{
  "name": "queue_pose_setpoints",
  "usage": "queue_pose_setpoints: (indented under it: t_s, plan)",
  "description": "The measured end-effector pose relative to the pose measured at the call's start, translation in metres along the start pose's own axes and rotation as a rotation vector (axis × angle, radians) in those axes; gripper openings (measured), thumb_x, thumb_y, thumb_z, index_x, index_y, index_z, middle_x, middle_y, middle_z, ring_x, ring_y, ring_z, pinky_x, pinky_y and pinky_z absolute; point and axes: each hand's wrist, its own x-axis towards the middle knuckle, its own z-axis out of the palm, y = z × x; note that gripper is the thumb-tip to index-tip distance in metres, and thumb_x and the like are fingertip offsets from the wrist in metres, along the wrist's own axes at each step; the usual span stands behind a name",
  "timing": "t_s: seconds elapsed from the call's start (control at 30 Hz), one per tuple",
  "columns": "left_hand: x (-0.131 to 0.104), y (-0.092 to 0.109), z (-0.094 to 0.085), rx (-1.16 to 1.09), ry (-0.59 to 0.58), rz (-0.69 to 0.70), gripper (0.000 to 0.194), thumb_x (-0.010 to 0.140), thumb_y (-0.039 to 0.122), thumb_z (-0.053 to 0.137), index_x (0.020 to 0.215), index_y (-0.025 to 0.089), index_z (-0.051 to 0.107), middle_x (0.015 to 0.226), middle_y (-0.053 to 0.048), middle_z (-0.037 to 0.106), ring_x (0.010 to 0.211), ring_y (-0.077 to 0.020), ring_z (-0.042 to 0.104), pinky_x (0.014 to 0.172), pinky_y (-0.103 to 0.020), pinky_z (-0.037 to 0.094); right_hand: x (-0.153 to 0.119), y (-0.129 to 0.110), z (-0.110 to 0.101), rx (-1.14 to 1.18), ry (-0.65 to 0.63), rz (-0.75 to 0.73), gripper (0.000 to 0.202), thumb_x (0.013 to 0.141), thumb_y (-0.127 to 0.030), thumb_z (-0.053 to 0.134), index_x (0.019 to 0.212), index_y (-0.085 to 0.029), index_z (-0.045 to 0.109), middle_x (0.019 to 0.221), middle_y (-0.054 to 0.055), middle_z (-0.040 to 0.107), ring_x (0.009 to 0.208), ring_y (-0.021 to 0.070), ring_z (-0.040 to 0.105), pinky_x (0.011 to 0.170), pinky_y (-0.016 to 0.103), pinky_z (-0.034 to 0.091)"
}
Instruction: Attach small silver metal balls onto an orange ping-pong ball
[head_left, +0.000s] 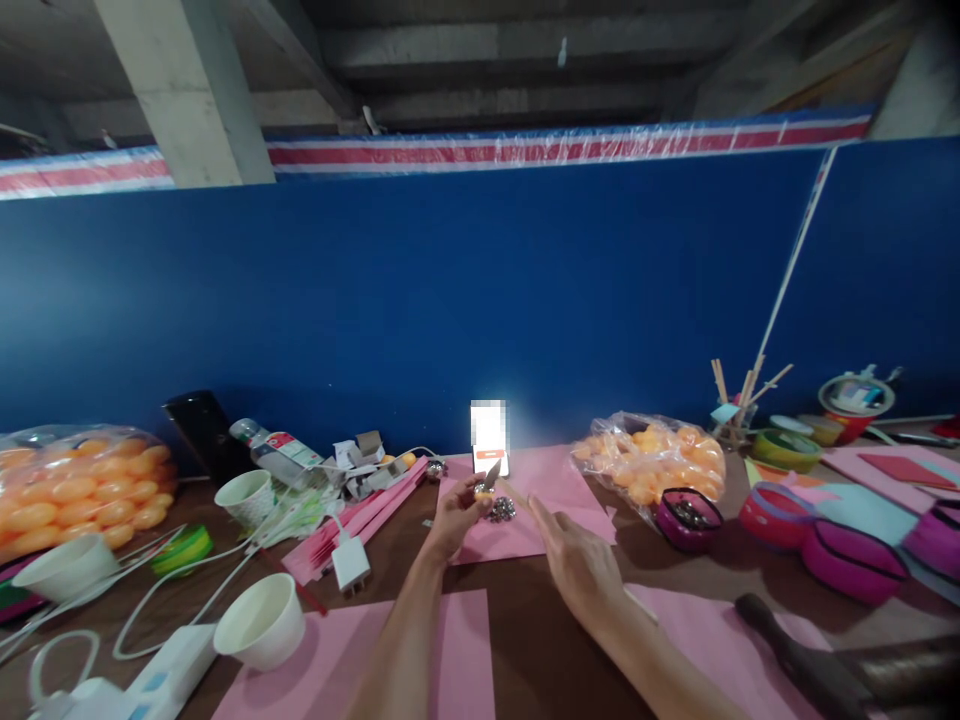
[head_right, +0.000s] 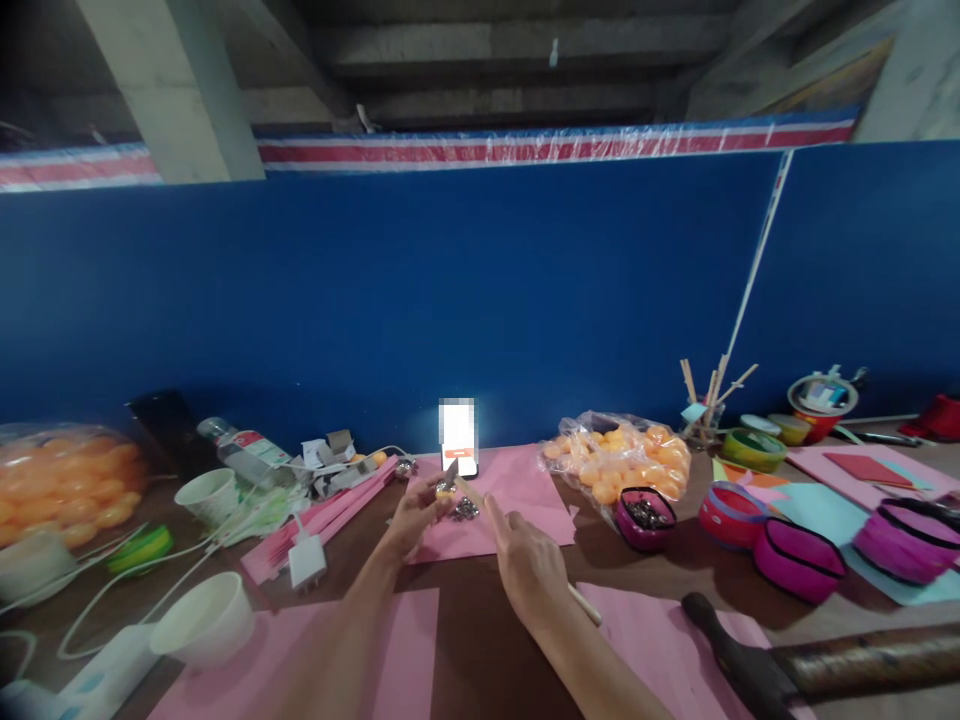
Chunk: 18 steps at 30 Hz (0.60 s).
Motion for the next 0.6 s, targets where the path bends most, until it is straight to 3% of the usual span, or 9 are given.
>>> queue_pose_setpoints:
  t_s: [0.1,0.23,0.4,0.6]
  plan:
    - [0.0011,-0.0007,0.0003,0.018,0.050,-0.002,0.051,0.058,0.025,0.073,0.106,0.016,0.058,0.071,-0.001,0.063,0.065,-0.0103,0.059,0.068,-0.026,0.048,0.0010,0.0003,-0.0030,0.003,0.027,0.018,0.050,0.082,-0.008,0.036,0.130,-0.023,0.034,0.077,0.004,0.060,0.065,0.0145,0.058,0.055,0.021,0.040]
    - [0.0011,-0.0007,0.0019,0.007,0.066,-0.013,0.051,0.059,0.026,0.072,0.108,0.018,0.058,0.083,-0.003,0.064,0.071,-0.0121,0.061,0.075,-0.031,0.048,0.0012,-0.0008,-0.0051,0.001,0.028,0.009,0.049,0.083,-0.008,0.036,0.130,-0.023,0.035,0.077,0.004,0.060,0.064,0.0145,0.058,0.054,0.021,0.039]
    - [-0.0004,0.0041,0.0046,0.016,0.092,-0.028,0.055,0.059,0.031,0.071,0.111,0.018,0.057,0.079,-0.004,0.064,0.067,-0.0126,0.060,0.069,-0.030,0.049,0.0009,-0.0018,-0.0038,-0.008,0.051,0.001,0.048,0.083,-0.009,0.036,0.130,-0.021,0.035,0.075,0.004,0.060,0.063,0.0136,0.057,0.054,0.020,0.039]
    - [0.0007,0.0034,0.0040,-0.026,0.049,-0.009,0.048,0.063,0.027,0.069,0.108,0.018,0.059,0.091,-0.005,0.065,0.080,-0.0137,0.059,0.081,-0.031,0.045,0.0014,-0.0005,-0.0025,-0.027,0.054,-0.035,0.048,0.083,-0.010,0.039,0.129,-0.021,0.037,0.074,0.002,0.059,0.060,0.0124,0.057,0.051,0.020,0.037]
